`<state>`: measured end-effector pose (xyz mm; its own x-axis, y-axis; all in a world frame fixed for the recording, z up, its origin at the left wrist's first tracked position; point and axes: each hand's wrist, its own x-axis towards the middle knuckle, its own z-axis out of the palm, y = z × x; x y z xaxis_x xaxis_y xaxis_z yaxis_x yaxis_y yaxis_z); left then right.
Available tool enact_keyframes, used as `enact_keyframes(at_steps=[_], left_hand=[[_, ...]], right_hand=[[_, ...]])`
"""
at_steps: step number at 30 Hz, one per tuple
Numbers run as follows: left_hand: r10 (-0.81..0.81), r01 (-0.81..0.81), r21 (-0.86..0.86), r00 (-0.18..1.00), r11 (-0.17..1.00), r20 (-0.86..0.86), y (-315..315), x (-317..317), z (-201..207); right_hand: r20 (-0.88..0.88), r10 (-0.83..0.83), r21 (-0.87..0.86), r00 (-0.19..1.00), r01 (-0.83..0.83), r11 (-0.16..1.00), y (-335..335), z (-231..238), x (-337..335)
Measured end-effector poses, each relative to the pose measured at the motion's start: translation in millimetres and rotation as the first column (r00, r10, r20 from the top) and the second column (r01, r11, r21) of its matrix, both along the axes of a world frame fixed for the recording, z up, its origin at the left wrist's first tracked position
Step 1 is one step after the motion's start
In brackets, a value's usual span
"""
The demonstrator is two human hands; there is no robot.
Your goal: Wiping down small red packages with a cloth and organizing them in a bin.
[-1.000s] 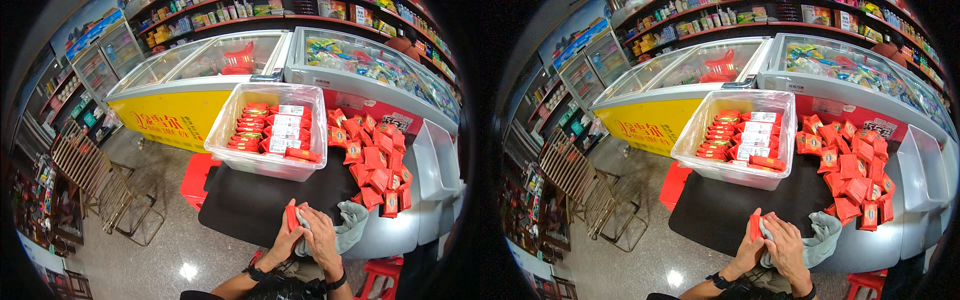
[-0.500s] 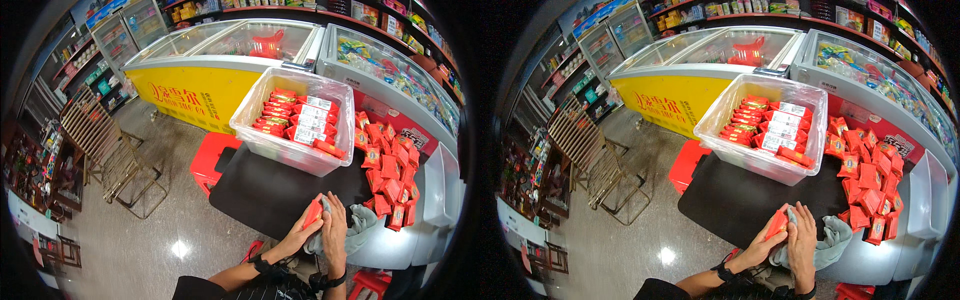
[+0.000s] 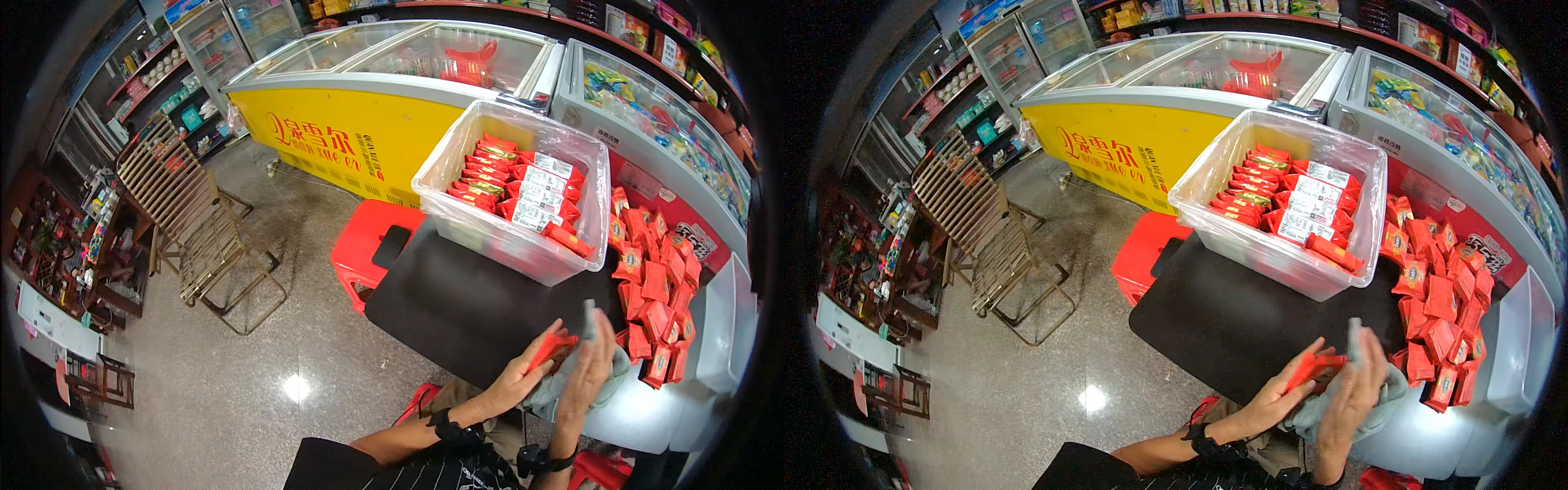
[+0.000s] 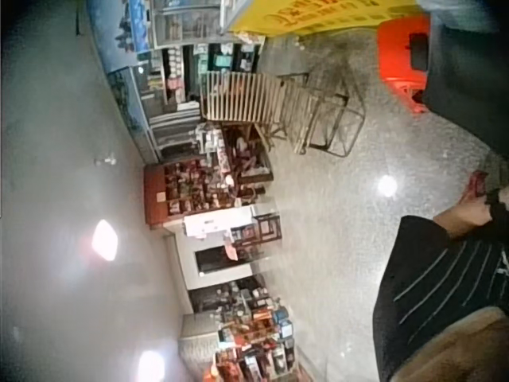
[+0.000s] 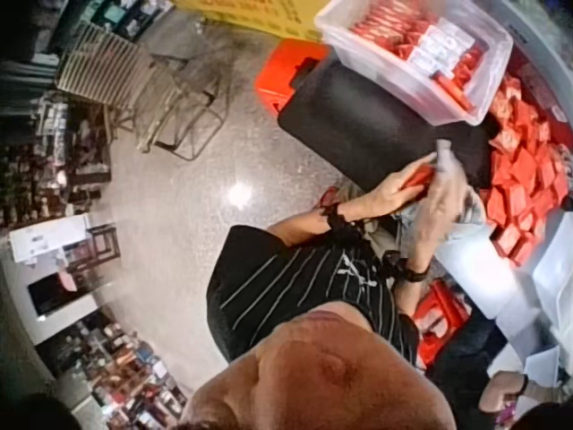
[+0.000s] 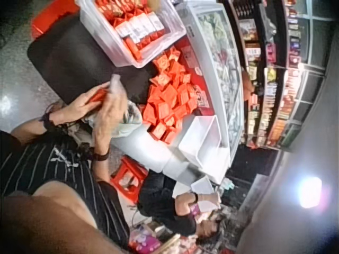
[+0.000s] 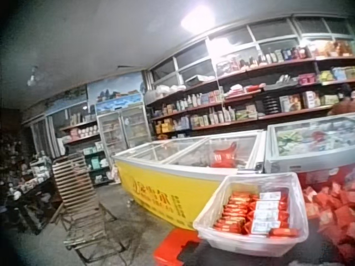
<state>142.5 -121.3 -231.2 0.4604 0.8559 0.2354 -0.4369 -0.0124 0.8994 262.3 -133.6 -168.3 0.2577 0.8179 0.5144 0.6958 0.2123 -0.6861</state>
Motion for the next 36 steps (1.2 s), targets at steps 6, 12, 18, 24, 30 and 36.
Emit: enact_keyframes(at_steps=[6,12,18,24,30,36], left_hand=[[0.129,-0.127,0.026,0.984,0.992,-0.124,-9,0,-11],[0.125,-0.127,-0.003,0.975,0.992,-0.182,-4,5,-1],[0.178,-0.157,0.120,0.967,0.980,-0.181,-5,9,-10],[0.117,-0.127,-0.102,0.988,0.987,-0.104,-5,5,-8],[0.253,-0.198,-0.285,0.952,0.938,0.171,-2,5,3],[0.287,-0.244,-0.294,0.952,0.924,0.110,2,5,-16]], right_hand=[[-0.018,0.171,-0.081,0.985,-0.172,0.982,-5,-18,-16],[0.005,0.076,-0.143,0.997,-0.074,0.987,-5,-31,-4],[-0.140,0.012,-0.229,0.990,-0.044,0.972,-10,-39,5],[-0.160,-0.065,-0.327,0.985,0.009,0.945,-13,-34,11],[-0.314,-0.145,-0.183,0.938,0.089,0.979,-11,-38,11],[0.318,0.106,-0.069,0.942,-0.088,0.994,-14,-22,-33]])
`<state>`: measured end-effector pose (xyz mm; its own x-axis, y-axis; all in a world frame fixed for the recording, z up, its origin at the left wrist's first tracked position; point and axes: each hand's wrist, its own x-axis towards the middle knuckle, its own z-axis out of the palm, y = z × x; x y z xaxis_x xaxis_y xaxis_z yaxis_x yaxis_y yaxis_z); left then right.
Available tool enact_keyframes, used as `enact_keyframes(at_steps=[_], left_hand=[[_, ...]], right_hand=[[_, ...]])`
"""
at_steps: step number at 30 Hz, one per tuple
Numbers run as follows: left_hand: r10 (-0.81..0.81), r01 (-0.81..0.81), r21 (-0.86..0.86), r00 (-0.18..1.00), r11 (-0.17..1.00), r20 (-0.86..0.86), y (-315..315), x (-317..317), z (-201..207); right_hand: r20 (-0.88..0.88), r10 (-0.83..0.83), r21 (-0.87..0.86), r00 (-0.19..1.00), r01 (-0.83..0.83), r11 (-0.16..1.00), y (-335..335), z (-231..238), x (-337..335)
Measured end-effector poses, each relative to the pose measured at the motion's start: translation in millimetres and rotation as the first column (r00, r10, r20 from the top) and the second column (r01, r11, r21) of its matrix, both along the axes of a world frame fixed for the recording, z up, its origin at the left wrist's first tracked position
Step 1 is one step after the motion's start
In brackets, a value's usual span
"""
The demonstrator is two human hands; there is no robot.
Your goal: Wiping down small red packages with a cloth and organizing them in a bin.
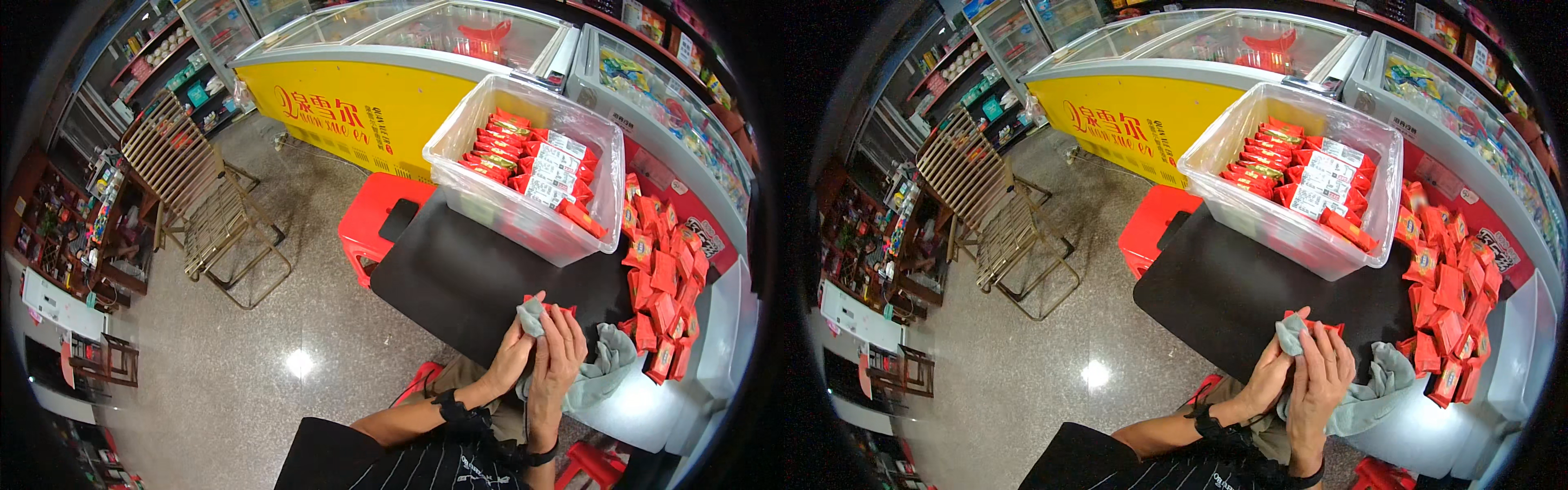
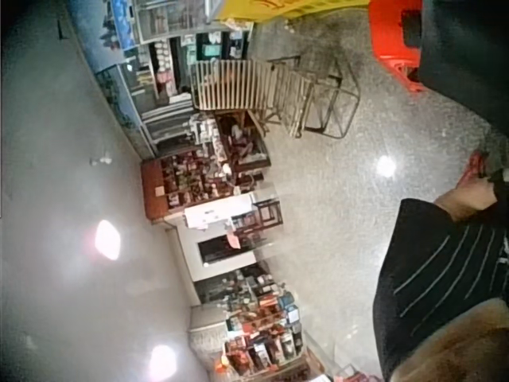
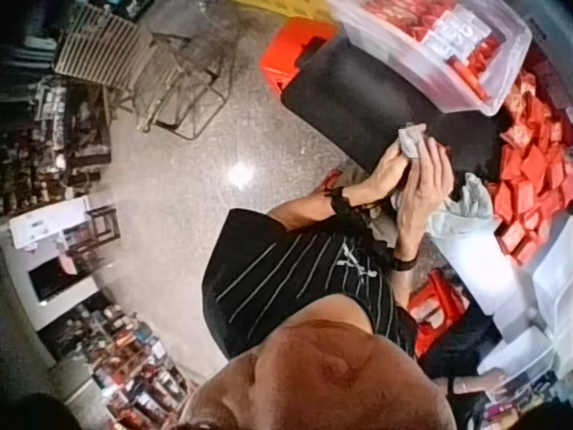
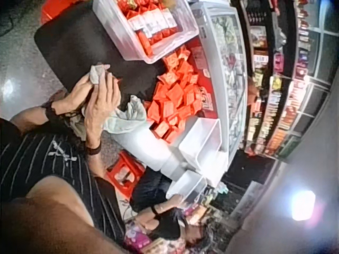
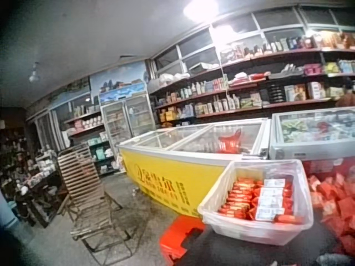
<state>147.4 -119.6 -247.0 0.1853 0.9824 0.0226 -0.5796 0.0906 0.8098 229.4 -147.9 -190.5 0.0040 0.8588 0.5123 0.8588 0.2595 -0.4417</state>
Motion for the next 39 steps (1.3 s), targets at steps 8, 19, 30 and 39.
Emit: enact_keyframes(at_steps=[8,19,30,39], left_hand=[[-0.141,0.143,-0.018,0.987,0.990,0.078,0,-3,6],[-0.169,0.165,0.048,0.978,0.985,0.124,-7,-7,21],[-0.281,0.225,0.230,0.927,0.947,0.248,6,-18,24],[-0.289,0.408,0.391,0.899,0.825,-0.327,14,-31,53]], right_hand=[[-0.489,-0.105,-0.067,0.866,0.082,0.994,8,-14,16],[-0.904,-0.149,-0.259,0.400,-0.238,0.936,-5,-20,39],[-0.995,-0.061,-0.075,0.075,-0.195,0.978,22,-20,29],[-0.999,-0.044,-0.042,-0.002,-0.277,0.960,9,-16,47]])
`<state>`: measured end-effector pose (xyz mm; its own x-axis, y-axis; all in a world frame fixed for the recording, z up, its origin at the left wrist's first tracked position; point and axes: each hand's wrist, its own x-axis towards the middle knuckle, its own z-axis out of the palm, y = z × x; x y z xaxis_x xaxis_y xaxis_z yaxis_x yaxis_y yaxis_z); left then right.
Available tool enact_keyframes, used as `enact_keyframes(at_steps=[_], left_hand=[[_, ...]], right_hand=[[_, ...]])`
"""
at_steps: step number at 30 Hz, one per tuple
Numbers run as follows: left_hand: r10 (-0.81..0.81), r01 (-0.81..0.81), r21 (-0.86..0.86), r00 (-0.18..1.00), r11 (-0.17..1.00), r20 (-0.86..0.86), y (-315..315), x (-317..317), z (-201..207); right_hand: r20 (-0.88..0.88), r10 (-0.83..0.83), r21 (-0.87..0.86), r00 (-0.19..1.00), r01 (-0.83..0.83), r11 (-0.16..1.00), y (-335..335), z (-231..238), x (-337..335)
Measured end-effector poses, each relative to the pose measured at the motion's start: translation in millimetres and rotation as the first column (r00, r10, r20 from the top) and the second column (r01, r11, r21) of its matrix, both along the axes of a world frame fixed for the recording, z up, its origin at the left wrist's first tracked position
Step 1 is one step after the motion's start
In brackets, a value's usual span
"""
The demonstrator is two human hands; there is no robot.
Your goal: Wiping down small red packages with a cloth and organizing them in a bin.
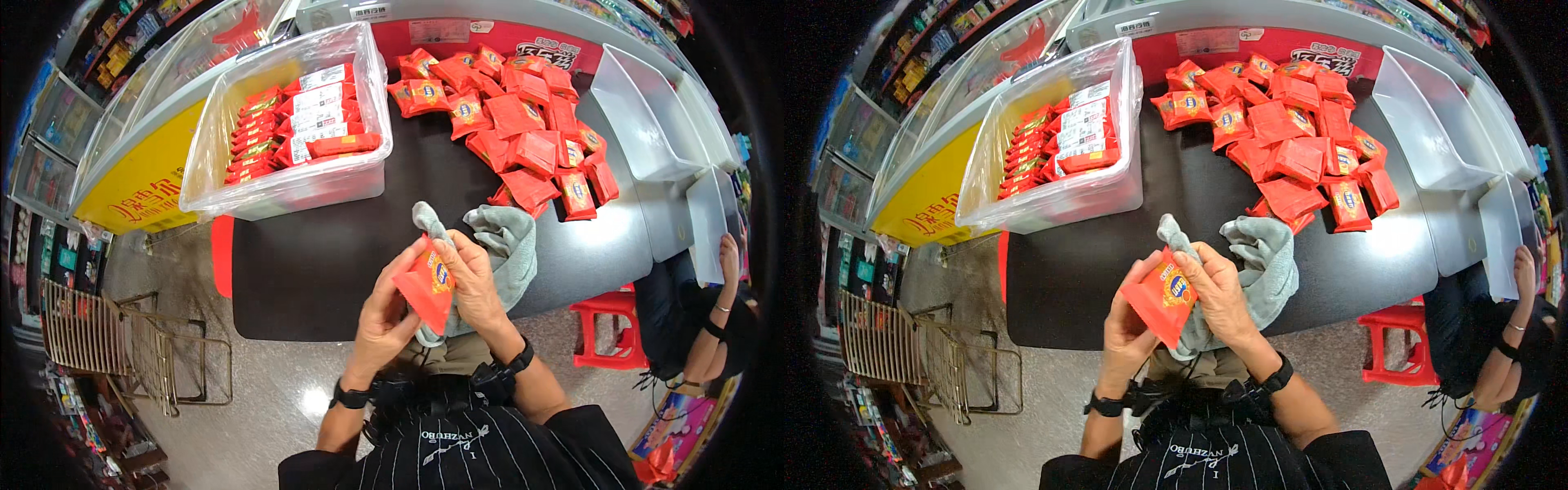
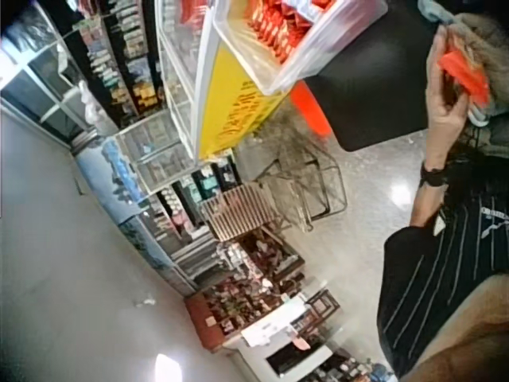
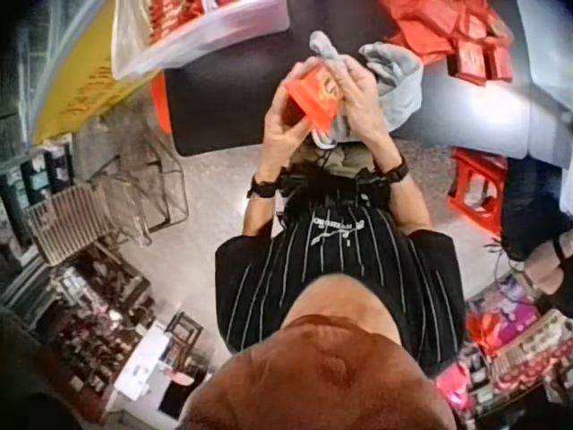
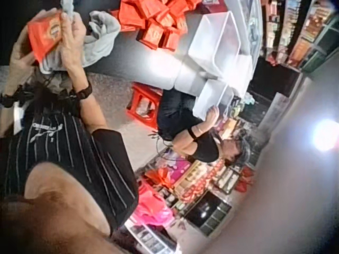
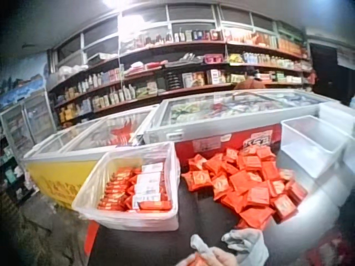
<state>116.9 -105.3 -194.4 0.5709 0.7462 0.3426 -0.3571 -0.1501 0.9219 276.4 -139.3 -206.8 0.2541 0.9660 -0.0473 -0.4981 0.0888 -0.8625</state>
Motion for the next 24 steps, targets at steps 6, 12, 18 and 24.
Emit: enact_keyframes(at_steps=[6,12,18,24], left_hand=[[0.028,0.137,0.414,0.930,0.900,-0.367,18,-10,32],[0.057,0.231,0.459,0.844,0.858,-0.533,26,-6,70],[0.519,-0.079,0.754,0.772,0.652,-0.368,65,-17,148],[0.780,0.140,0.971,0.578,0.192,-0.238,150,-8,175]], right_hand=[[0.083,0.107,0.062,0.991,-0.112,0.992,-8,-3,-5],[0.092,0.057,0.032,0.994,-0.060,0.998,-1,-10,-3],[0.187,0.023,-0.044,0.982,-0.015,0.999,-3,-3,-2],[0.275,0.048,-0.052,0.960,-0.035,0.998,-5,-3,-2]])
